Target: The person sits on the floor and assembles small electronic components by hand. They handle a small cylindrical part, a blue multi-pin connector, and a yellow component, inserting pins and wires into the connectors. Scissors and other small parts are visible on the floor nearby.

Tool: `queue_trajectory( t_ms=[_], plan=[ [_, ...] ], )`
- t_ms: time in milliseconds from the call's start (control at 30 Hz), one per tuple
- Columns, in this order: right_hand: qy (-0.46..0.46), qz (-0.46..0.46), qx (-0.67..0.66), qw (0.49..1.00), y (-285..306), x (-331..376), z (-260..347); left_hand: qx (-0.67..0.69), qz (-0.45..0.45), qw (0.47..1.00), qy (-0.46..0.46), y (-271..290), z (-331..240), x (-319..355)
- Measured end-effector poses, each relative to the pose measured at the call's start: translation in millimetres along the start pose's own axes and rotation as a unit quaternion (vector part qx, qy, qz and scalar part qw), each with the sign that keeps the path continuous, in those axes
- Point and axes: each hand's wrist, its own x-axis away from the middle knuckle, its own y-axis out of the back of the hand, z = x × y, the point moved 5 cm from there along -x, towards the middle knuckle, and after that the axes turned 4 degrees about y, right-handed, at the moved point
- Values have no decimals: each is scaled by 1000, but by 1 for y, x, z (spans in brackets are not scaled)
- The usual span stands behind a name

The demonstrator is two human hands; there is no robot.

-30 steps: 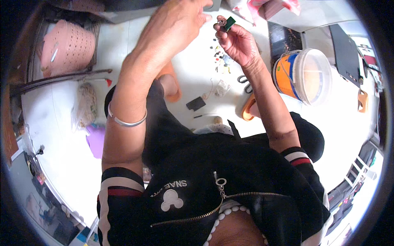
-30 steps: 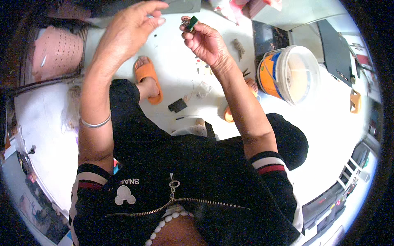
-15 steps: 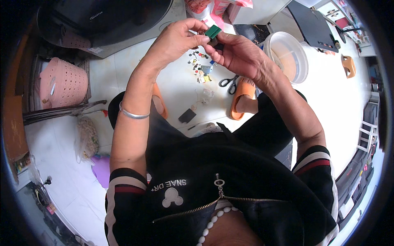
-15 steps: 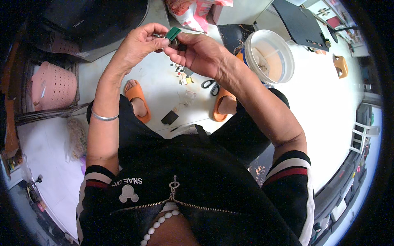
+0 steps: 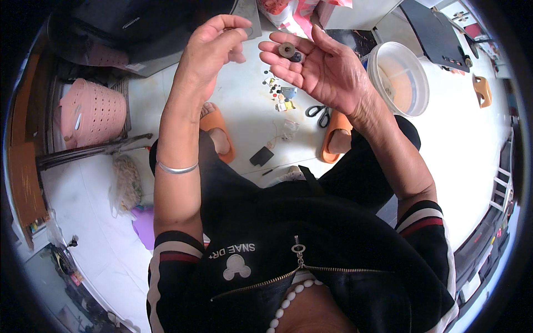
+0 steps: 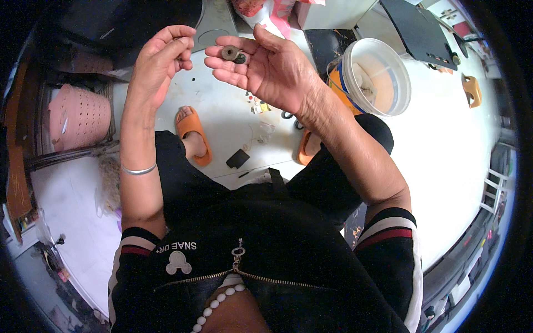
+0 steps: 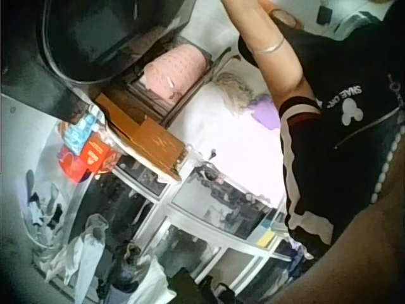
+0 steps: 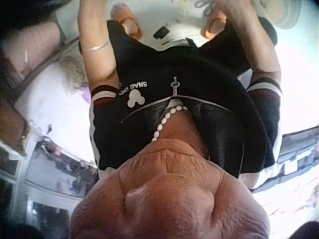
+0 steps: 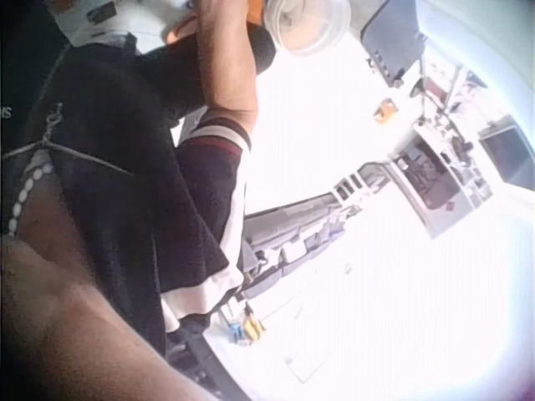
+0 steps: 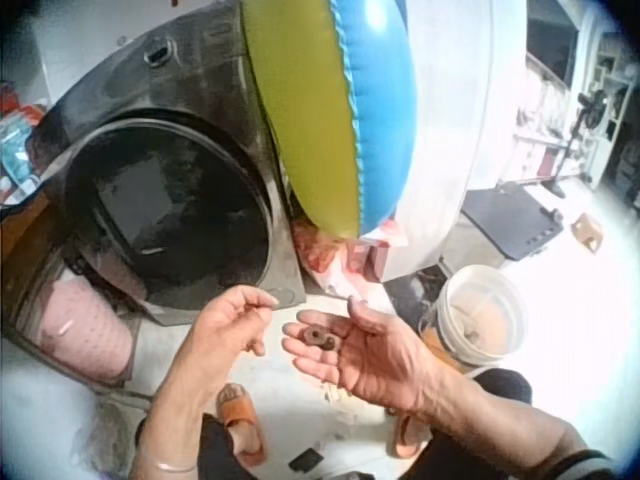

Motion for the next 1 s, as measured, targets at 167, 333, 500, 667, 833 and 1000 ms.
queue_trajectory(
  t_ms=[167,333,500,667,833,1000],
  plan=[
    [40,-5,23,999,1,2,3,-204,23,973,-107,-37,-10,10],
    [41,-12,19,999,-3,7,6,-251,11,961,-119,-39,-12,4],
    [32,-3,11,999,-6,10,10,-80,42,995,-46,-37,-14,0],
    [36,-22,20,999,0,14,13,-101,47,992,-52,-39,-14,-2],
    [42,-48,144,988,15,20,15,-289,-11,933,-213,-47,-26,5],
    [43,-84,195,976,18,21,15,-393,-45,852,-344,-59,-31,13]
  ],
)
